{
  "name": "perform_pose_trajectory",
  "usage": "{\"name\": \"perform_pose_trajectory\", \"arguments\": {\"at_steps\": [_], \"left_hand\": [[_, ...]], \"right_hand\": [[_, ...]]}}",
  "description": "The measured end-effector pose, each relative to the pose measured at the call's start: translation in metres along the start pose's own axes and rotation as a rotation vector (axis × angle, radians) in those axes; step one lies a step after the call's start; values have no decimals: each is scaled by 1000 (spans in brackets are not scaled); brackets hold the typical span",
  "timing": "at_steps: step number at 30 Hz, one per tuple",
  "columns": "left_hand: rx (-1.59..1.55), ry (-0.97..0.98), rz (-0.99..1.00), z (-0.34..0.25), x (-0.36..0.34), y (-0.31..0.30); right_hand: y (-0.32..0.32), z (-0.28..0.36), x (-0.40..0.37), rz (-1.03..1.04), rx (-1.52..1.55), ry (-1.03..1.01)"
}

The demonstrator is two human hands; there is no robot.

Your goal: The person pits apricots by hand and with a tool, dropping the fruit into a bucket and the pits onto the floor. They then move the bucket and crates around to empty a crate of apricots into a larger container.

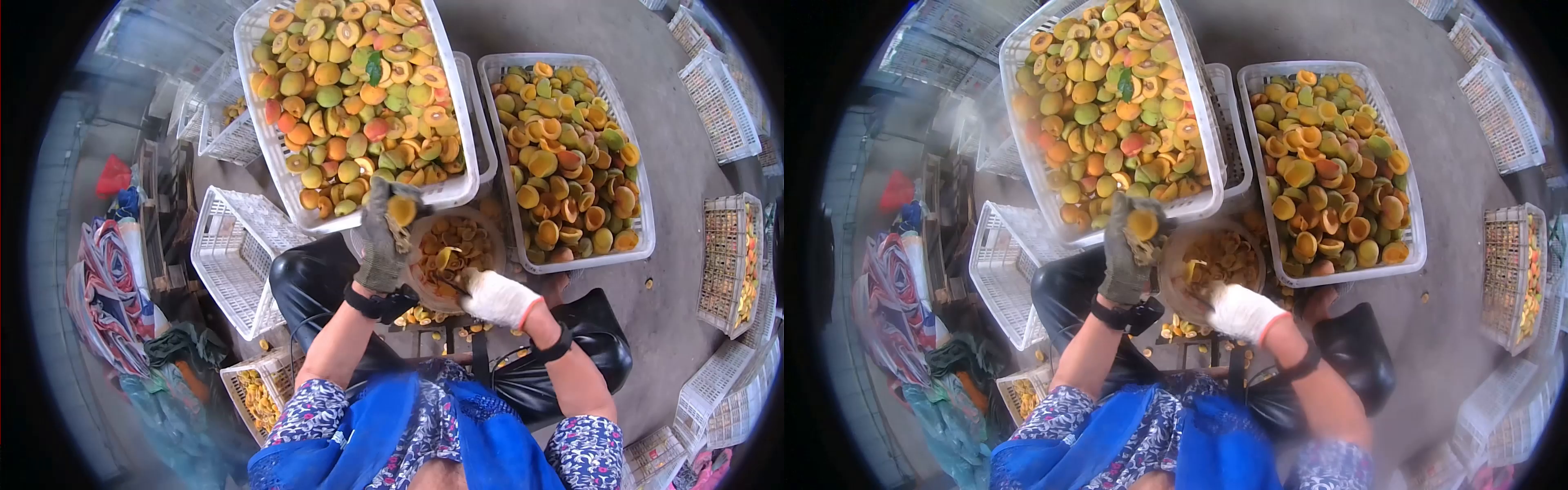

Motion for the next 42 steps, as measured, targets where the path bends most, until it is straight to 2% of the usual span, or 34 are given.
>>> {"name": "perform_pose_trajectory", "arguments": {"at_steps": [1, 2, 5, 7, 9, 10, 11, 12, 14, 16, 19, 20, 21, 23, 24, 25, 26, 27, 29, 30, 32, 33, 35, 36, 39, 42], "left_hand": [[29, 11, 5, -2, 11, -7], [34, 9, 7, -8, 14, 10], [-100, -34, 91, -35, 31, 76], [296, 333, 218, -57, 40, 107], [1283, 742, 178, -51, 139, 55], [1642, 936, 102, -52, 146, 40], [2002, 1123, 7, -51, 150, 28], [2001, 1127, 12, -45, 162, 14], [2205, 1347, -14, -39, 178, -4], [2191, 1343, 14, -39, 182, -10], [2178, 1327, 91, -42, 178, -6], [2192, 1294, 145, -43, 172, -6], [2194, 1299, 151, -46, 167, -5], [1980, 892, 169, -65, 133, 18], [1983, 896, 180, -67, 121, 21], [1438, 600, 264, -67, 110, 20], [890, 302, 317, -67, 94, 20], [596, 66, 332, -70, 63, 29], [340, -41, 383, -56, 39, 25], [314, -28, 425, -51, 28, 26], [266, -37, 466, -45, 8, 31], [266, -46, 466, -39, 4, 31], [322, 53, 454, -32, -2, 31], [322, 49, 453, -29, -4, 32], [362, 93, 408, -18, -8, 35], [472, 156, 382, -13, -12, 38]], "right_hand": [[10, -5, -11, 130, -105, 283], [3, 4, -6, 161, -100, 536], [-22, 22, 21, 173, -34, 500], [-24, 15, 19, 139, 18, 512], [-24, 2, 12, 29, -286, -151], [-21, -7, 3, -110, -221, -255], [-11, -11, 3, -74, -170, -39], [-14, -7, 5, -10, -175, 17], [-16, -6, 4, 56, -174, 74], [-15, -10, 3, -10, -201, -87], [-19, -16, 9, -98, -117, 12], [-26, -13, 11, -66, -232, -175], [-28, -12, 14, -71, -192, -133], [-38, -9, 20, -166, -230, -196], [-41, -9, 23, -246, -238, -180], [-43, -8, 29, -326, -246, -163], [-60, 6, 41, -345, -57, 95], [-66, 12, 43, -421, -108, 62], [-79, 22, 56, -323, 363, 558], [-72, 15, 56, -322, 368, 569], [-60, 15, 57, -548, -242, -54], [-55, 14, 52, -545, -241, -45], [-55, 21, 50, -639, -397, -131], [-50, 16, 48, -539, -388, -66], [-46, 11, 44, -485, -373, -24], [-44, 8, 40, -522, -393, -48]]}}
Point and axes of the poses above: each hand's wrist, its own x-axis towards the middle knuckle, its own y-axis out of the palm, z = x × y, the point moved 2 cm from there along x, towards the middle knuckle, and after that the axes turned 15 degrees about -z, right-handed, at the moved point
